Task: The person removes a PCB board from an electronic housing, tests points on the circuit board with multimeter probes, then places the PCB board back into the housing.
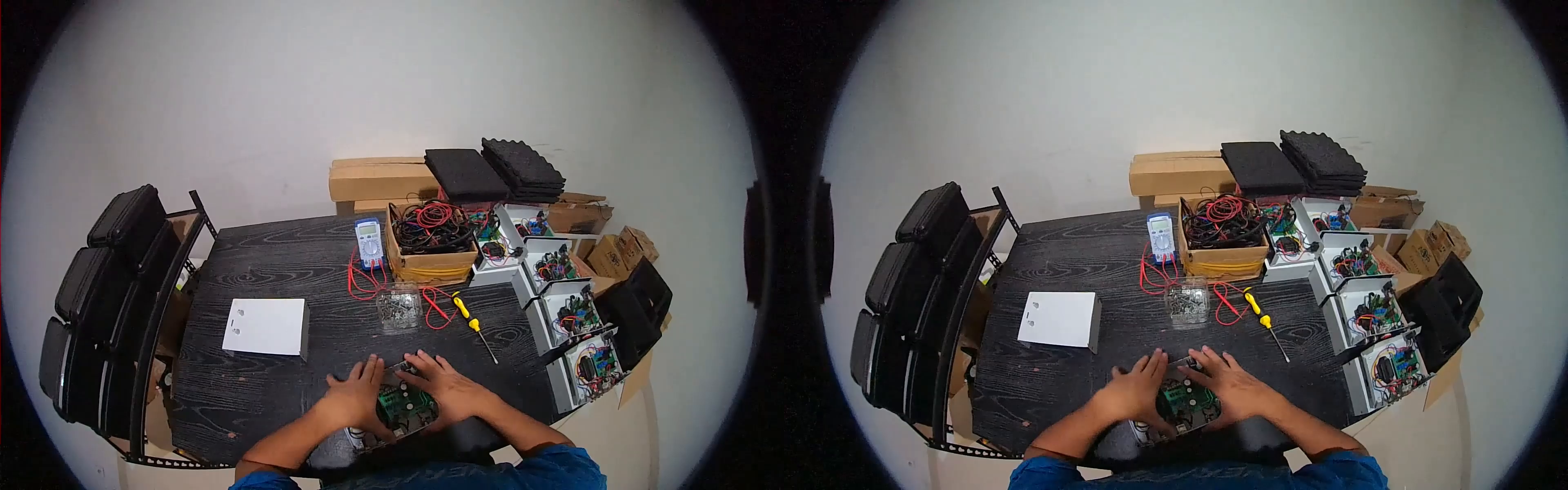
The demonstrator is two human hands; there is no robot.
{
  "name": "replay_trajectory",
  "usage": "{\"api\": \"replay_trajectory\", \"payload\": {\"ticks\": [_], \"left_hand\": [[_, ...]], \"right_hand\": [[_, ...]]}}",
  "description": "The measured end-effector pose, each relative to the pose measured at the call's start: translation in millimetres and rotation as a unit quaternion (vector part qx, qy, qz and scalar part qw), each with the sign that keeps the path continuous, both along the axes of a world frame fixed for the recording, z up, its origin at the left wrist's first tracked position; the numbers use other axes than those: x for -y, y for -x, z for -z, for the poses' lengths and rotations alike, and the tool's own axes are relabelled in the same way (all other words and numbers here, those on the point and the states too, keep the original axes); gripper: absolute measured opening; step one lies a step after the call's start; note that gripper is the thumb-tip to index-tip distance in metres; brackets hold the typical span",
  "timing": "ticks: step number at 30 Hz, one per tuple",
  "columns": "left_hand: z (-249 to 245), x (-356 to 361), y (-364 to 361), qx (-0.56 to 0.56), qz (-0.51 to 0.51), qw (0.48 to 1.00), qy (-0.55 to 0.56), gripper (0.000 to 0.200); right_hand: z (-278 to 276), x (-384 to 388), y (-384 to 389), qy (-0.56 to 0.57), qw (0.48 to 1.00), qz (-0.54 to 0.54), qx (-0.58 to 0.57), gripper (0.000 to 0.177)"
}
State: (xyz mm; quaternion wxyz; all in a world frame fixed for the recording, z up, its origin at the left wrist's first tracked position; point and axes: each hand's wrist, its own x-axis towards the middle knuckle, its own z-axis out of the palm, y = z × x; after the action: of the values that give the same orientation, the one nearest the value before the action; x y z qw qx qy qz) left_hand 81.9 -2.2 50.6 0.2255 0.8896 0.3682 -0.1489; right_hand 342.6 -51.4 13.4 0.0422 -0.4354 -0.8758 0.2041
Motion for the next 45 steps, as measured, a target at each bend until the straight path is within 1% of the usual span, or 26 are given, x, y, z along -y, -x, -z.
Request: {"api": "replay_trajectory", "payload": {"ticks": [2,5,8,11,17,21,27,30,32,33,34,36,37,38,39,41,43,45], "left_hand": [[-15,13,-6,-0.054,-0.013,0.998,0.030,0.164],[5,17,-7,-0.057,-0.008,0.998,-0.003,0.163],[14,9,-6,-0.060,0.034,0.996,-0.049,0.162],[10,-7,1,-0.022,0.031,0.998,-0.057,0.156],[18,-43,15,0.081,0.038,0.989,-0.115,0.151],[24,-62,22,0.106,0.038,0.986,-0.126,0.147],[39,-81,25,0.160,0.073,0.977,-0.123,0.145],[40,-84,26,0.158,0.085,0.976,-0.120,0.144],[37,-82,28,0.167,0.086,0.974,-0.124,0.141],[35,-83,28,0.172,0.088,0.973,-0.127,0.139],[34,-86,27,0.205,0.060,0.972,-0.102,0.135],[32,-98,24,0.267,0.003,0.962,-0.053,0.126],[29,-106,20,0.283,0.005,0.954,-0.097,0.115],[22,-119,15,0.298,0.005,0.944,-0.139,0.103],[14,-133,9,0.312,0.006,0.933,-0.181,0.092],[-4,-167,-4,0.343,-0.011,0.907,-0.243,0.060],[-3,-218,-19,0.359,-0.026,0.891,-0.276,0.046],[7,-272,-33,0.317,-0.047,0.897,-0.304,0.044]], "right_hand": [[0,1,0,-0.002,1.000,0.006,0.006,0.132],[0,1,2,-0.006,1.000,0.014,0.007,0.131],[4,1,3,-0.020,0.999,0.029,-0.015,0.130],[4,-7,5,-0.029,0.998,0.048,-0.033,0.130],[9,-34,3,-0.062,0.994,0.073,-0.048,0.128],[11,-50,3,-0.080,0.991,0.081,-0.062,0.129],[15,-56,0,-0.087,0.989,0.083,-0.083,0.129],[17,-58,-6,-0.094,0.991,0.081,-0.055,0.112],[43,-71,-20,-0.110,0.969,0.098,-0.197,0.099],[55,-76,-26,-0.119,0.951,0.107,-0.266,0.093],[60,-76,-26,-0.168,0.932,0.132,-0.294,0.081],[74,-79,-29,-0.170,0.900,0.178,-0.359,0.078],[79,-80,-29,-0.169,0.883,0.201,-0.390,0.076],[85,-81,-28,-0.189,0.874,0.210,-0.395,0.070],[84,-82,-27,-0.177,0.878,0.214,-0.389,0.069],[83,-82,-25,-0.155,0.885,0.221,-0.379,0.068],[90,-85,-27,-0.169,0.894,0.211,-0.357,0.067],[94,-86,-28,-0.176,0.898,0.208,-0.345,0.066]]}}
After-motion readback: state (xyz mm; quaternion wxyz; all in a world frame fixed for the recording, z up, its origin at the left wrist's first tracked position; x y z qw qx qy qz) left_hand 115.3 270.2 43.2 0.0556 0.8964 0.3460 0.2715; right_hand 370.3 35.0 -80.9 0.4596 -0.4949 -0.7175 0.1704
